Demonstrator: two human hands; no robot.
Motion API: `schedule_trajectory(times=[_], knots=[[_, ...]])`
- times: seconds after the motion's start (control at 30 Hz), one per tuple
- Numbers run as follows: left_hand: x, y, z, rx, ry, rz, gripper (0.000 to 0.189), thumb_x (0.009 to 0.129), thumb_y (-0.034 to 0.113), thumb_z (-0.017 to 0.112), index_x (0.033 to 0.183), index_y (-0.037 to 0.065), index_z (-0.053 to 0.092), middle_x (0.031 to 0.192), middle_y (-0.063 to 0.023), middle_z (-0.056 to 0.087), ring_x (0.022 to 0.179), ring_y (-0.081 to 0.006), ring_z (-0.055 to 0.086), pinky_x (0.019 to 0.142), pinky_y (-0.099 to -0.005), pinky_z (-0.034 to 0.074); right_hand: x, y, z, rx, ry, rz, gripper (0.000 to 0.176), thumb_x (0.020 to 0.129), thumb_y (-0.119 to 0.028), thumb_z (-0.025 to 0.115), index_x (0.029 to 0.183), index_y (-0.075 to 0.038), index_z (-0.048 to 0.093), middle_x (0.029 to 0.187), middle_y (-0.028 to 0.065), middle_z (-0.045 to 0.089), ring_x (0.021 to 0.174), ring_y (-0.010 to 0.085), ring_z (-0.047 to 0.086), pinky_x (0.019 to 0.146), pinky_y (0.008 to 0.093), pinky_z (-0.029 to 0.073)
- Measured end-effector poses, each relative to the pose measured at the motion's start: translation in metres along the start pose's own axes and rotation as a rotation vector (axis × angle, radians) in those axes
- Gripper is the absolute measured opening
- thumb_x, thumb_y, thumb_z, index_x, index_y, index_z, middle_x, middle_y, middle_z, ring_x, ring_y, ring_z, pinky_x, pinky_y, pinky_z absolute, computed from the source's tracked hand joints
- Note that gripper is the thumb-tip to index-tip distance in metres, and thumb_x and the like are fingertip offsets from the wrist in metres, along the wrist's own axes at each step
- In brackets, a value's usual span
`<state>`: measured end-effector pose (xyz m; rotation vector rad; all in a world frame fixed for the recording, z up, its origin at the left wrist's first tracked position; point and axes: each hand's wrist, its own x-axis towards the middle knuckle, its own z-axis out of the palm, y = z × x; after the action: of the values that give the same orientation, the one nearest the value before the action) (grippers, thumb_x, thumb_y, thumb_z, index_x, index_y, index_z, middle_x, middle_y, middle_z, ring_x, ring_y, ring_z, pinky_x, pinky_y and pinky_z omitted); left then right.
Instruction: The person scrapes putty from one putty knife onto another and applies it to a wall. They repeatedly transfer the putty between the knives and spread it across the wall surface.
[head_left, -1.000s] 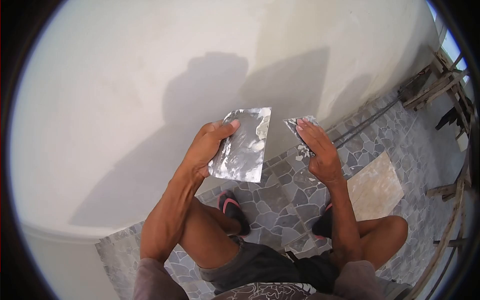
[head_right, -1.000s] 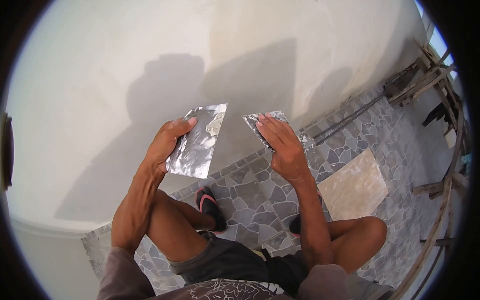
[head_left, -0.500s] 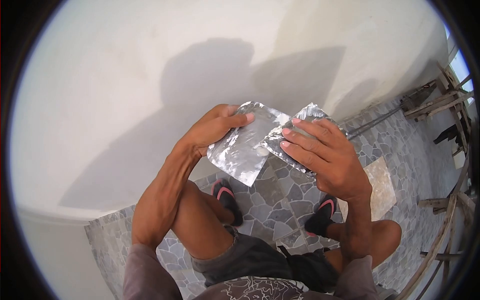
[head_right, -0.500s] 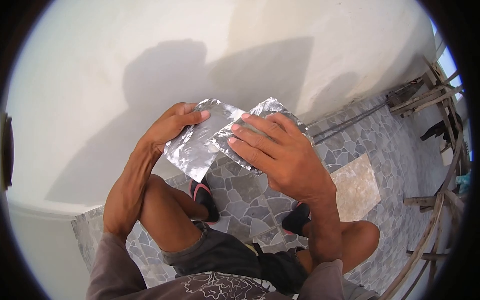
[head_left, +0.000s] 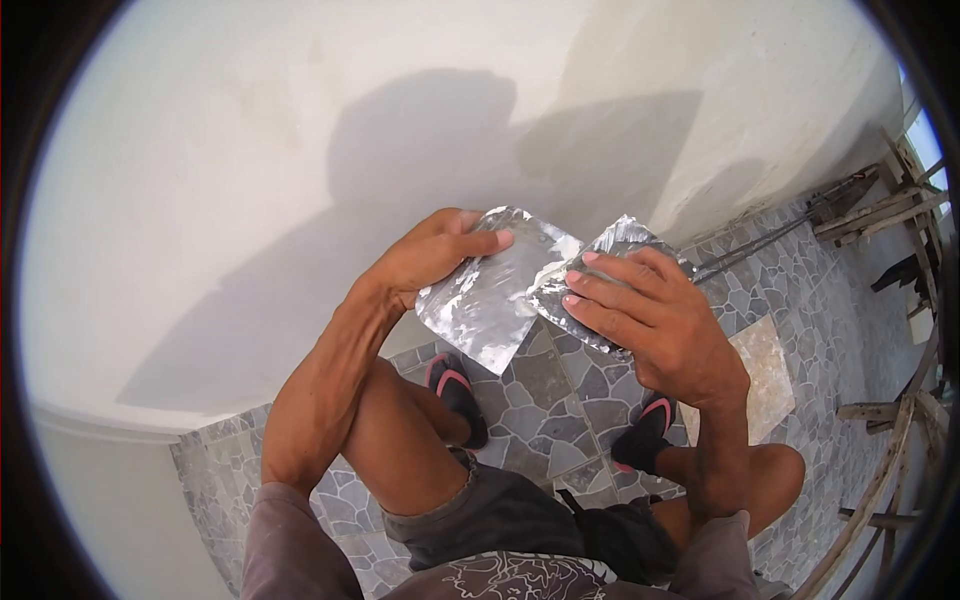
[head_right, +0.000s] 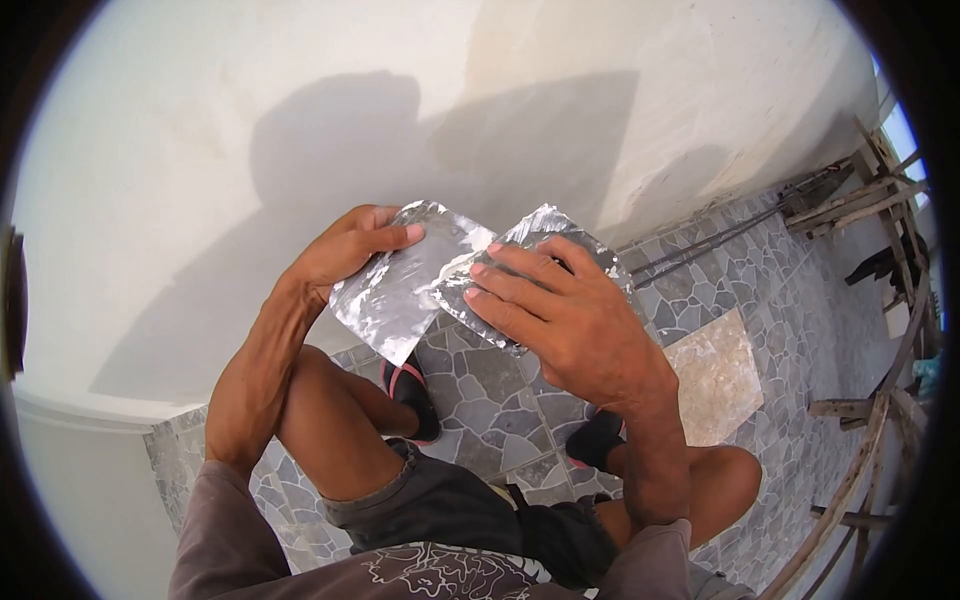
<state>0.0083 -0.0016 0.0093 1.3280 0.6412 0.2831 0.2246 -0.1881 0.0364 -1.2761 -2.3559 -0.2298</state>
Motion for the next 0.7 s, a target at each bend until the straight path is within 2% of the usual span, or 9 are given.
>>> schedule_trajectory(times=[0.13,0.23,0.33,0.43,0.53,0.63,0.67,0.7], knots=[[-0.001,-0.001,-0.002,0.026,0.011,-0.022,0.034,0.097,0.020,0.063,0.115,-0.009,0.061,0.091,-0.0088,0.069,0.068,-0.0105,0.067,0.058,-0.0260,0.056,-0.002,-0.001,-0.001,0.029,-0.053,0.058,0.042,0.075,0.007,0.062,0.115,-0.005,0.070,0.125,0.0070,0.068,0.125,0.0281,0.058,0.100,0.0481,0.045],[-0.003,-0.002,-0.004,0.007,0.031,-0.035,0.034,0.098,0.020,0.062,0.114,-0.009,0.060,0.090,-0.0098,0.069,0.067,-0.0109,0.068,0.056,-0.0257,0.057,-0.004,0.006,-0.012,0.113,-0.081,0.069,0.047,0.073,0.010,0.060,0.117,-0.004,0.069,0.122,0.0087,0.070,0.120,0.0309,0.062,0.096,0.0443,0.048],[-0.007,0.003,-0.008,-0.041,0.085,-0.038,0.034,0.098,0.020,0.063,0.113,-0.009,0.060,0.089,-0.0104,0.069,0.065,-0.0113,0.068,0.055,-0.0252,0.058,-0.016,0.026,-0.012,0.422,0.055,0.173,0.052,0.077,0.012,0.060,0.125,-0.006,0.066,0.119,0.0090,0.070,0.104,0.0248,0.067,0.088,0.0357,0.051],[-0.008,0.004,-0.005,0.001,0.108,-0.017,0.035,0.097,0.022,0.063,0.110,-0.010,0.059,0.087,-0.0111,0.069,0.064,-0.0128,0.069,0.054,-0.0260,0.058,-0.016,0.024,-0.011,0.611,0.286,0.601,0.041,0.090,0.008,0.054,0.128,-0.003,0.064,0.113,0.0094,0.071,0.083,0.0154,0.064,0.074,0.0282,0.051],[-0.008,0.004,-0.004,0.039,0.118,-0.005,0.034,0.097,0.021,0.064,0.111,-0.009,0.059,0.086,-0.0100,0.069,0.063,-0.0113,0.068,0.054,-0.0252,0.058,-0.003,0.045,0.022,0.677,0.547,0.720,0.033,0.099,0.000,0.050,0.129,-0.001,0.063,0.110,0.0098,0.070,0.076,0.0087,0.056,0.069,0.0255,0.048],[-0.009,0.007,-0.001,0.074,0.114,0.001,0.031,0.097,0.021,0.064,0.110,-0.007,0.060,0.083,-0.0074,0.069,0.062,-0.0090,0.066,0.054,-0.0240,0.056,0.017,0.057,0.040,0.495,0.711,0.709,0.033,0.098,0.000,0.051,0.129,0.000,0.062,0.108,0.0101,0.069,0.077,0.0089,0.056,0.070,0.0254,0.048],[-0.009,0.007,0.000,0.092,0.110,0.004,0.031,0.096,0.021,0.065,0.110,-0.006,0.061,0.083,-0.0069,0.069,0.061,-0.0087,0.066,0.054,-0.0240,0.055,0.023,0.059,0.039,0.440,0.690,0.739,0.035,0.096,0.003,0.051,0.130,0.001,0.061,0.113,0.0135,0.068,0.080,0.0130,0.061,0.073,0.0280,0.051],[-0.011,0.008,0.000,0.109,0.107,0.005,0.030,0.096,0.021,0.065,0.109,-0.006,0.061,0.082,-0.0063,0.068,0.061,-0.0084,0.065,0.054,-0.0239,0.054,0.028,0.065,0.042,0.356,0.720,0.686,0.036,0.095,0.004,0.051,0.130,0.001,0.061,0.115,0.0147,0.067,0.083,0.0160,0.063,0.075,0.0296,0.052]])
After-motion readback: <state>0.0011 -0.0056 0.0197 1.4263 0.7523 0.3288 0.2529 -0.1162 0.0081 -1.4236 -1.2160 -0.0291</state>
